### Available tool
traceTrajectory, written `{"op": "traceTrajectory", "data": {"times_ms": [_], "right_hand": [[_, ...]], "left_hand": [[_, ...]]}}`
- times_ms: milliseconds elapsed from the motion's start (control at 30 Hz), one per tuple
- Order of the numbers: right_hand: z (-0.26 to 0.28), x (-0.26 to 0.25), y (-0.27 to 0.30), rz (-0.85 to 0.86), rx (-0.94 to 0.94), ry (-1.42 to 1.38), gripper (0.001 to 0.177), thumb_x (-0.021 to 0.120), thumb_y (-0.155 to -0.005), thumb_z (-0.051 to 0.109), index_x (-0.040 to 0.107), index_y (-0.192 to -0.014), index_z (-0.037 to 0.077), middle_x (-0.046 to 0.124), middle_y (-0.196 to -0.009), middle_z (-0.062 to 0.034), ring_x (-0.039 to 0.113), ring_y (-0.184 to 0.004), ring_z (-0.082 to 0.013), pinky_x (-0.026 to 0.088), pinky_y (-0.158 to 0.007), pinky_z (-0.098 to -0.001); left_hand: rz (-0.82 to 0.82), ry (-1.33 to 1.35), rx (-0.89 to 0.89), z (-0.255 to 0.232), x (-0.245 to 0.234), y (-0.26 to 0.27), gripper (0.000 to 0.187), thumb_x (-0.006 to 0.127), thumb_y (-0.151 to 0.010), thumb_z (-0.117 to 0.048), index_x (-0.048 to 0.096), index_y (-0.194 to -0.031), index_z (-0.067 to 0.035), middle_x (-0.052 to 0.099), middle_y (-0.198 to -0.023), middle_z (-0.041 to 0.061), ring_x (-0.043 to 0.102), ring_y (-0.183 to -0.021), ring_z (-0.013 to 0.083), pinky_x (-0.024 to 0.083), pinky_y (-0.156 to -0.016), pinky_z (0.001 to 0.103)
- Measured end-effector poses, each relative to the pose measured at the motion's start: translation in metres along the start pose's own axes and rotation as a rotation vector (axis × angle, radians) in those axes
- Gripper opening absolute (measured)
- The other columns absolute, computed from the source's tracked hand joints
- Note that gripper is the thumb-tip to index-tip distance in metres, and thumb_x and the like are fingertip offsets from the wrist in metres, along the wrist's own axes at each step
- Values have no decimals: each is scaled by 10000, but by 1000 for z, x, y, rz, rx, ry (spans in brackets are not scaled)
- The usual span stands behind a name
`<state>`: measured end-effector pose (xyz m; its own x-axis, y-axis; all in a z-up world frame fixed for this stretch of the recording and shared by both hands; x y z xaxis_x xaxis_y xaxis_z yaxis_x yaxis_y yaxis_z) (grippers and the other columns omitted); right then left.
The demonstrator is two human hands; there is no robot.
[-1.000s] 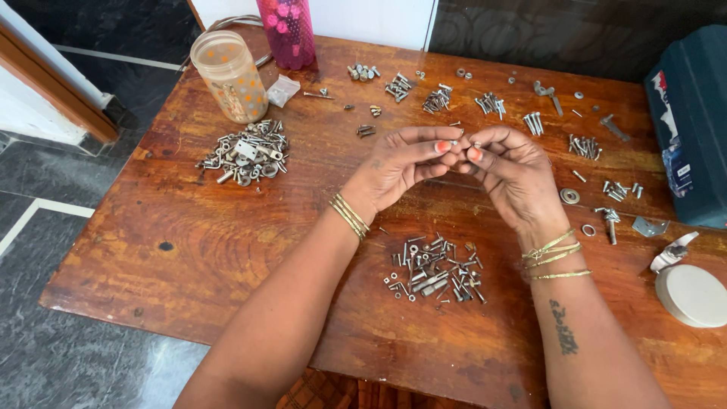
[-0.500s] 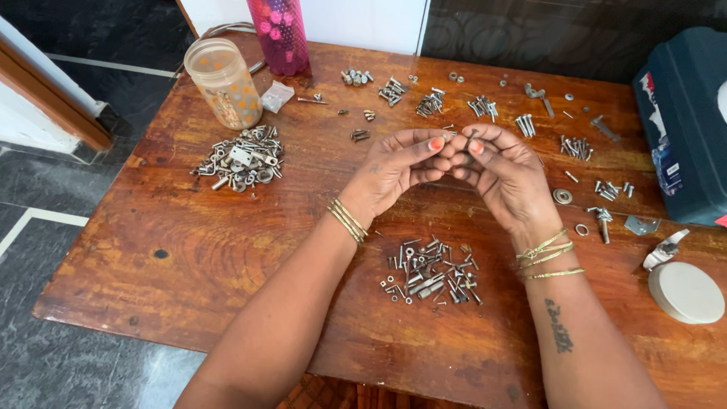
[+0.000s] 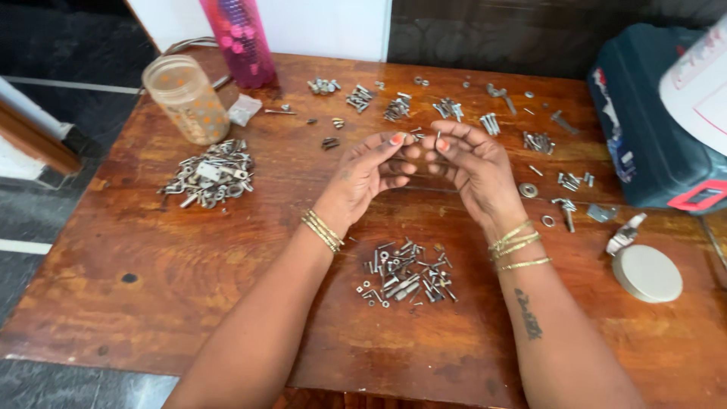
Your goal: The person sorts a variety of screws, bolts, and nuts on a wooden table, picking up individual items and moving them between different piles.
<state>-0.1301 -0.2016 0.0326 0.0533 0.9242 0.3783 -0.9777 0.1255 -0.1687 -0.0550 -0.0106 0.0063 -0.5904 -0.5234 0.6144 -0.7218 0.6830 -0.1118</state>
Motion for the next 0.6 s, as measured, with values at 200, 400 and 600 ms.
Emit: {"op": "traceTrajectory", "data": {"times_ms": [200,400,600], "right_hand": [[43,-67,-7,-465,-191,291,129,678,-942,-45,702,-1060,5,773,-987,-130,764,-845,-167,666,-743,-257],[52,-157,8,-744,-338,818,90,753,-949,-37,731,-1035,-22,755,-929,-114,705,-759,-123,570,-657,-216],[33,-156,0,-680,-356,1354,116,738,-871,-37,786,-924,53,765,-832,-97,732,-703,-178,570,-688,-305]], "left_hand": [[-40,-101,2,4,9,1,205,711,-976,-260,716,-1104,-100,744,-1035,4,691,-865,93,577,-733,263],[-58,-139,-11,4,17,2,184,764,-914,-231,724,-1057,-121,751,-1012,-4,695,-841,93,582,-698,252],[-84,-181,-27,4,22,4,216,807,-868,-189,762,-1059,-100,770,-970,10,688,-822,88,586,-697,245]]}}
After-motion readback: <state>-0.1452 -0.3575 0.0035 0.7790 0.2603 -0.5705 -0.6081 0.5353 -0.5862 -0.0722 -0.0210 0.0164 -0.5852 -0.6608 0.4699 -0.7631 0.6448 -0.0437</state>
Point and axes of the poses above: each hand's wrist, its own y-axis away from the middle knuckle, its own x-axis out of the palm, z = x × y, the point moved 2 cm from there along -y, towards the middle knuckle
